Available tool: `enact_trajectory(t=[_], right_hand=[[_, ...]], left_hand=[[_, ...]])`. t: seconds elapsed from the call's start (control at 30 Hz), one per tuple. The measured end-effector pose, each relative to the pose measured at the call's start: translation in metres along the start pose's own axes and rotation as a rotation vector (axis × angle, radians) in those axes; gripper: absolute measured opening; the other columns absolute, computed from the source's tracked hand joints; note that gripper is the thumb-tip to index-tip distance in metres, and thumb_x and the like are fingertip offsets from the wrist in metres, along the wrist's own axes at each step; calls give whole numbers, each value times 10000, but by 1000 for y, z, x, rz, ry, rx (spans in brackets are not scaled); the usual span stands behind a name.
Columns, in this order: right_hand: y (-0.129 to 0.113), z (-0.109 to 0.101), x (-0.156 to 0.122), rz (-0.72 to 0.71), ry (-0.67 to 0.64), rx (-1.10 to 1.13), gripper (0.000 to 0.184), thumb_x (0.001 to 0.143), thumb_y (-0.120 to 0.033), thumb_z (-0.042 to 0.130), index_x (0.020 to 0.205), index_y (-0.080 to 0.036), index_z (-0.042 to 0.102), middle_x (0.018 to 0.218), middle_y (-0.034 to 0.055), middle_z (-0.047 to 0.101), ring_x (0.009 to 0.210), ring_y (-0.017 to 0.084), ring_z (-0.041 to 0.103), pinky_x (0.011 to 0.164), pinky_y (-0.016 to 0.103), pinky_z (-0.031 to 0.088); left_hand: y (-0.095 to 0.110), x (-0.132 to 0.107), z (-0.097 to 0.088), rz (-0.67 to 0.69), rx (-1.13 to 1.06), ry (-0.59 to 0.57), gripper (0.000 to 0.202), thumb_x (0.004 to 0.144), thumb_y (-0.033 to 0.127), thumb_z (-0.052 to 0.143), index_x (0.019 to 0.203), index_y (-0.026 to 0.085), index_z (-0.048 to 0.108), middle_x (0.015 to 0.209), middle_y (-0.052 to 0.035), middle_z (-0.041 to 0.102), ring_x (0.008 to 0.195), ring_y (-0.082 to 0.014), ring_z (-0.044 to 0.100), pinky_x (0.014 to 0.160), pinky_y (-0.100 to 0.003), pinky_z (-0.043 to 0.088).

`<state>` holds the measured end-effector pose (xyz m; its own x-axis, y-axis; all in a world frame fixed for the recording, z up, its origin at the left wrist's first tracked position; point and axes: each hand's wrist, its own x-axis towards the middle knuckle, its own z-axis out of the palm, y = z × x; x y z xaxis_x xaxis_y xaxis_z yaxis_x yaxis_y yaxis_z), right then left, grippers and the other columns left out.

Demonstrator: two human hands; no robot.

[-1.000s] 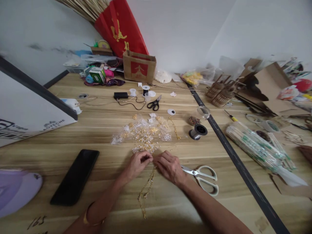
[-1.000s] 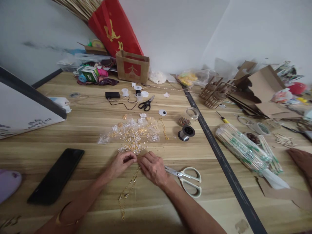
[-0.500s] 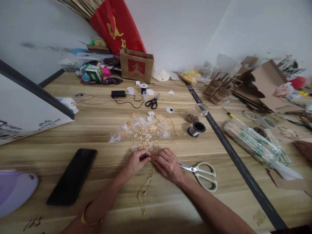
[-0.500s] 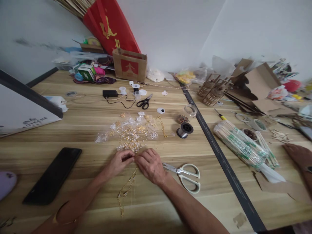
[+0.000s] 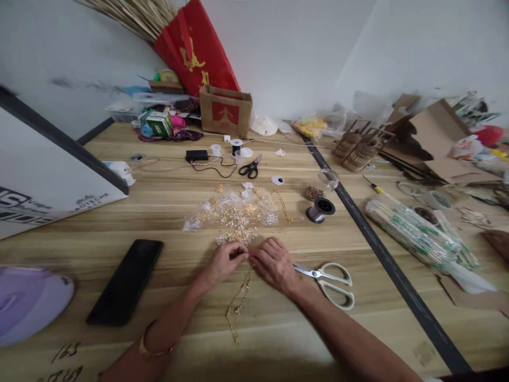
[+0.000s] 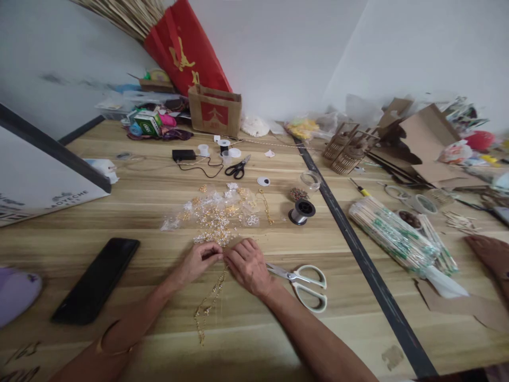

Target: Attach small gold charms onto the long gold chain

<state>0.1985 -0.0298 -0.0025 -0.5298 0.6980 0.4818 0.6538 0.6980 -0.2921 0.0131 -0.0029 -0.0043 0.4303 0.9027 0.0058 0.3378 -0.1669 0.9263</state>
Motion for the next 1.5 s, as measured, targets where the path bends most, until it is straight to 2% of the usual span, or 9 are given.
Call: enact_trajectory(t=[0.4, 0.67, 1.5], right_hand=[[-3, 1, 2, 25, 15, 17, 141, 924, -184, 445, 822, -161, 539, 779, 56, 579, 757, 176, 455, 755, 346, 387], [0, 2, 0, 22, 34, 50, 138, 926, -182, 444, 861, -168, 565, 785, 51, 586, 771, 171, 465, 833, 378, 387], [2, 4, -2, 28, 57, 199, 101, 909, -146, 451, 887, -175, 546, 818, 53, 580, 788, 175, 479, 818, 386, 404]], left_hand=[[-2, 0, 0, 10, -6, 0, 141, 772, 245, 575, 695, 131, 608, 664, -21, 605, 615, -129, 528, 600, -233, 418], [0, 0, 1, 27, -33, 16, 124, 768, 221, 591, 683, 134, 610, 642, -15, 601, 607, -121, 526, 594, -224, 424], [2, -1, 0, -8, -88, 38, 113, 769, 208, 597, 696, 128, 631, 661, -16, 622, 628, -120, 534, 597, -218, 424]])
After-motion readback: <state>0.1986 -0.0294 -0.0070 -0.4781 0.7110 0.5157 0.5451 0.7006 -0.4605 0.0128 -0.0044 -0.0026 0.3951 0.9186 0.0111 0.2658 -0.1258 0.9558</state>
